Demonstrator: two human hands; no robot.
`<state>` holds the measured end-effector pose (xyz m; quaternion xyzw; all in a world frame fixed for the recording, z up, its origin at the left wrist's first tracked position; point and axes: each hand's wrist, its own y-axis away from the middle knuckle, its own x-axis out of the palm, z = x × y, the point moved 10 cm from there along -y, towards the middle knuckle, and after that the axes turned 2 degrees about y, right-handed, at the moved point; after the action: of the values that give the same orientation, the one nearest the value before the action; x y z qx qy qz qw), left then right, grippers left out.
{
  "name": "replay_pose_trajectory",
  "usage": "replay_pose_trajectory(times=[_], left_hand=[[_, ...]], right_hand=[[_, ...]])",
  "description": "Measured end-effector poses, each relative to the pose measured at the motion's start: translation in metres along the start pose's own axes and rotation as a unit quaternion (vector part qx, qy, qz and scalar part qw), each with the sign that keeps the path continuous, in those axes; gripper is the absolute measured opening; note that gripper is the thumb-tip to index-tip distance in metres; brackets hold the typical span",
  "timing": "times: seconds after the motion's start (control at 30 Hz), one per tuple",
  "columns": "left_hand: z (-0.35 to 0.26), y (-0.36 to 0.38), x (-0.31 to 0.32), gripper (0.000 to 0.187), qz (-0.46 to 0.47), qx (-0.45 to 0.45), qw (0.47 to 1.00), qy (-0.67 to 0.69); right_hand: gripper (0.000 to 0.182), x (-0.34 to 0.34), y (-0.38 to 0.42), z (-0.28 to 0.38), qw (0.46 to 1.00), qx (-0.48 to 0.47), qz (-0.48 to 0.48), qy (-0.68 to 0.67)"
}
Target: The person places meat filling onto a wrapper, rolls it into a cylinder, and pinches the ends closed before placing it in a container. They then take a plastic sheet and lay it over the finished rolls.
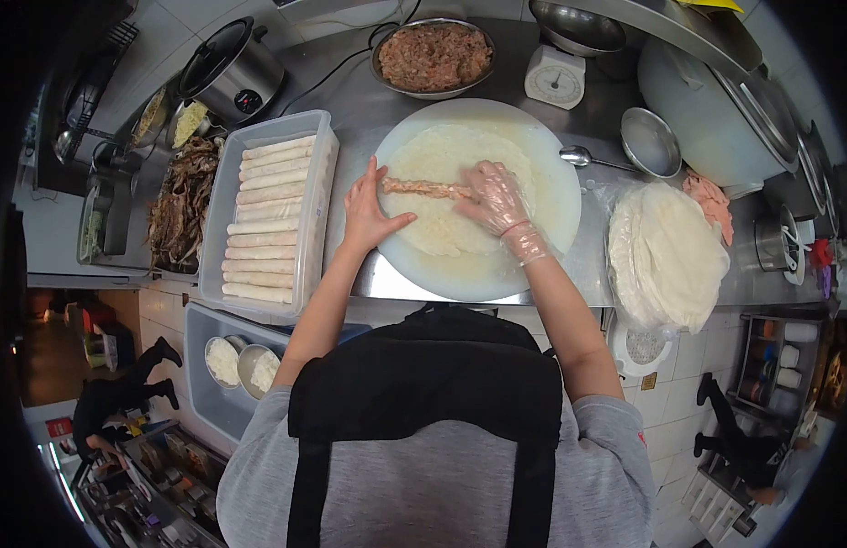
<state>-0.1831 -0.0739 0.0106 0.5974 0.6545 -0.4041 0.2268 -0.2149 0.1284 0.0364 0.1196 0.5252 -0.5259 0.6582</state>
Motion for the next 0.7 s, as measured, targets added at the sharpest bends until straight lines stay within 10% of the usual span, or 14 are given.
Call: replay_pose_trajectory(times=[0.63, 0.7], left_hand=[[0.000, 0.001, -0.001, 0.122, -0.005, 0.004, 1.000, 0.003], [-0.001, 0.001, -0.001, 0.122, -0.004, 0.005, 1.000, 0.003]], right_hand=[[0.034, -0.023, 0.012, -0.014, 0.998, -0.002, -0.042, -0.057], [0.039, -0.010, 0.013, -0.016, 0.996, -0.016, 0.068, -0.048]])
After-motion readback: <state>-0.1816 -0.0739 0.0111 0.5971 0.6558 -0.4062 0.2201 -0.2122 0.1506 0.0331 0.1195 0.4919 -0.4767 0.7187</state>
